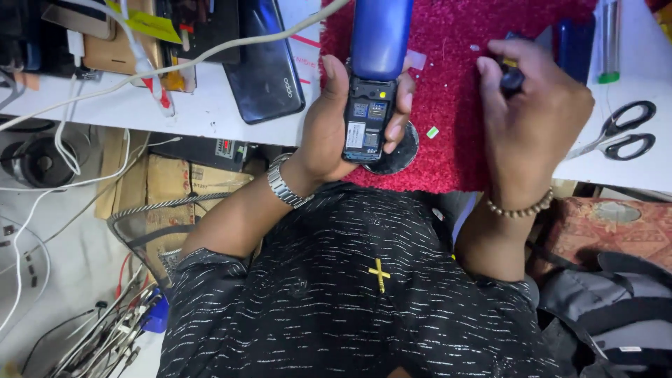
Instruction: Disassembling a mobile flip phone using a screwdriver on a repair bench to access internal components.
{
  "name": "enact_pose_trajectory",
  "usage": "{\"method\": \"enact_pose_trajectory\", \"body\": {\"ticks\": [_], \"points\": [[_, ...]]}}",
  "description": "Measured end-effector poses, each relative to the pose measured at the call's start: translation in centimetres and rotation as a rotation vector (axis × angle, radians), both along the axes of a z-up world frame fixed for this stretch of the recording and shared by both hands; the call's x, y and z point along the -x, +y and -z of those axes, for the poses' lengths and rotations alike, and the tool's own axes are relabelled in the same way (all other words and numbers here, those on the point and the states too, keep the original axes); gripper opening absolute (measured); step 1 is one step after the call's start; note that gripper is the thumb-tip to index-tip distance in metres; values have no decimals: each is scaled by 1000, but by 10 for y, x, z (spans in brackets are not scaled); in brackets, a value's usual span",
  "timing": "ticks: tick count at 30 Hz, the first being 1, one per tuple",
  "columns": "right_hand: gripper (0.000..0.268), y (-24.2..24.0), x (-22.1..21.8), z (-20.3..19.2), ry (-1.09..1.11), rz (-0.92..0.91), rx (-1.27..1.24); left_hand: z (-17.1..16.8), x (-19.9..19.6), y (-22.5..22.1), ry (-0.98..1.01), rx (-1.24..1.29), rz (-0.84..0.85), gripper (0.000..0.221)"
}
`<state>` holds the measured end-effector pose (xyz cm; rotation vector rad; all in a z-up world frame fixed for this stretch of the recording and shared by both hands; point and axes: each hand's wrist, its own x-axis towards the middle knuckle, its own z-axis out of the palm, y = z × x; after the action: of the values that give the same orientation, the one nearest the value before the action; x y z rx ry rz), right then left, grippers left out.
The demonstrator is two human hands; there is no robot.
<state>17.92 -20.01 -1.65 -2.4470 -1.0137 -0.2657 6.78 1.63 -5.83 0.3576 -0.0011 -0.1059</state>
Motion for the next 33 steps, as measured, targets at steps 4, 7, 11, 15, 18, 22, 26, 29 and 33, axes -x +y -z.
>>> {"method": "enact_pose_trajectory", "body": {"ticks": [4, 7, 11, 15, 18, 22, 26, 29, 33], "points": [[18, 9, -8, 13, -152, -2, 119, -3, -2, 0, -34, 6, -3, 75], [13, 11, -8, 14, -197, -27, 158, -10, -3, 1, -59, 16, 5, 70], [8, 5, 3, 12, -255, 21, 206, 3, 0, -1, 7, 49, 6, 85], [7, 2, 25, 0, -220, 16, 229, 3, 1, 0, -16, 49, 16, 84], [12, -2, 35, 0, -214, 25, 239, 4, 1, -1, -2, 70, 21, 85], [12, -1, 40, 1, -134, 34, 237, 3, 1, -1, -6, 46, -1, 84], [15, 0, 47, -8, -55, 47, 174, 4, 1, -2, -13, 29, -23, 82], [25, -1, 59, -22, 119, 137, -52, -15, -3, 2, -53, -79, -12, 80], [37, 1, 57, -29, -45, 2, -224, -1, -2, -2, -121, -2, -111, 78]]}}
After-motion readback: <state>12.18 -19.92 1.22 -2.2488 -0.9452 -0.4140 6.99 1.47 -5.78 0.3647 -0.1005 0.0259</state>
